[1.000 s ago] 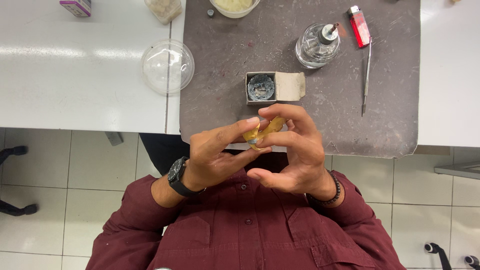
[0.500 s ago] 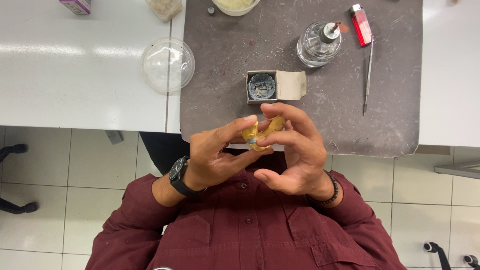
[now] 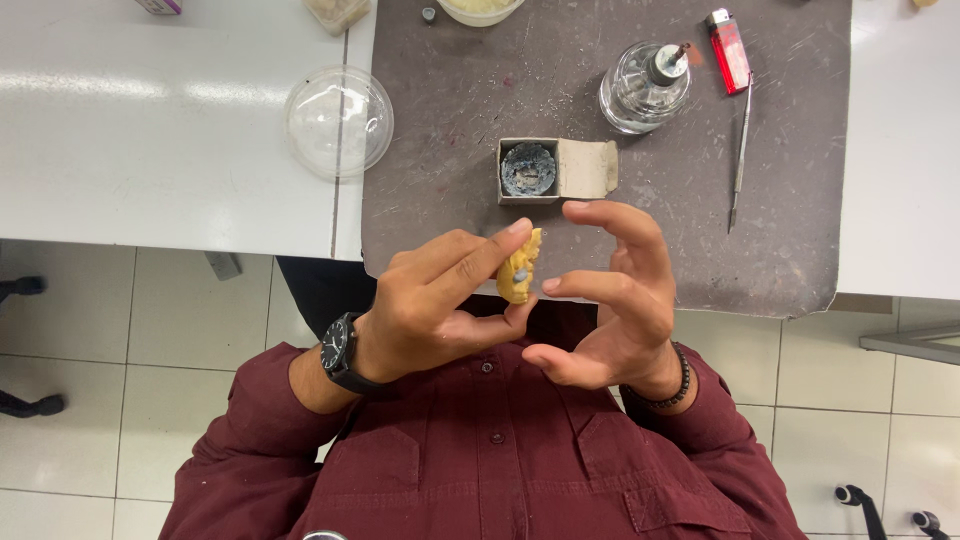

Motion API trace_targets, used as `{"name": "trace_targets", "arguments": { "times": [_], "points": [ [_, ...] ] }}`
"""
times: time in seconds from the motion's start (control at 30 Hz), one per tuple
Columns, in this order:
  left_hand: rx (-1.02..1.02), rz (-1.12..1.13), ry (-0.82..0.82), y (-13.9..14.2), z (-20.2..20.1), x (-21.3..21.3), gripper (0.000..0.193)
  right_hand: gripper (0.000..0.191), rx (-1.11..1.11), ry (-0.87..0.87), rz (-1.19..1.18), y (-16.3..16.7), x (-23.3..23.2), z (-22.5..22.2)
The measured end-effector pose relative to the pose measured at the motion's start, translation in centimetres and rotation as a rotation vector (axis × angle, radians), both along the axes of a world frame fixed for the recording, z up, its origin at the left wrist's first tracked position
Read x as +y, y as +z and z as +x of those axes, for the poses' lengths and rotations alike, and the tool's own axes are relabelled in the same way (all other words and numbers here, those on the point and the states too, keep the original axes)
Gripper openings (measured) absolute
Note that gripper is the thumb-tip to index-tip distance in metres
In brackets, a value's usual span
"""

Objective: The person holds a yellow dental arch model in one hand and uses a metal wax carving tool to add and shape wax on the denture teeth, repeatedly dipping the tool tip into a small box of dark wax. They briefly handle a round container of pale wax, then resume carving and shaping the denture with the tool.

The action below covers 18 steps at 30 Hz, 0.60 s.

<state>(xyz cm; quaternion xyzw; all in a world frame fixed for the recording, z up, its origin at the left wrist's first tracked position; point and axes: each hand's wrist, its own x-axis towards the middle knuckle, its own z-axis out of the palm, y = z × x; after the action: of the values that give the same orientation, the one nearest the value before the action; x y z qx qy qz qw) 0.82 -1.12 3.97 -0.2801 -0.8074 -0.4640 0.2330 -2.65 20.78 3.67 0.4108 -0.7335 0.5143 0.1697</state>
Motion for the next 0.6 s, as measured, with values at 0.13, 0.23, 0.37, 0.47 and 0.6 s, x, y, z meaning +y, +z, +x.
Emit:
{"name": "trace_targets", "arguments": {
  "times": [0.13,0.23,0.37,0.47,0.6],
  "points": [
    [-0.082,0.008,-0.008,0.32,-0.12,0.29,0.073,0.054,0.016,0.033,0.01,-0.39,0.54,-0.17],
    [-0.14,0.05,-0.052,0.3,-0.17,0.39,0.075,0.053,-0.005,0.075,0.027,-0.66,0.69,-0.08],
    [-0.153,0.061,-0.059,0.16,-0.08,0.51,0.076,0.051,0.037,0.07,0.066,-0.7,0.71,-0.16],
    [-0.186,0.077,-0.081,0.04,-0.02,0.49,0.076,0.049,0.064,0.028,0.071,-0.58,0.67,-0.14],
    [-0.206,0.081,-0.1,-0.12,0.07,0.53,0.076,0.048,0.115,-0.026,0.076,-0.44,0.72,-0.1]
  ]
}}
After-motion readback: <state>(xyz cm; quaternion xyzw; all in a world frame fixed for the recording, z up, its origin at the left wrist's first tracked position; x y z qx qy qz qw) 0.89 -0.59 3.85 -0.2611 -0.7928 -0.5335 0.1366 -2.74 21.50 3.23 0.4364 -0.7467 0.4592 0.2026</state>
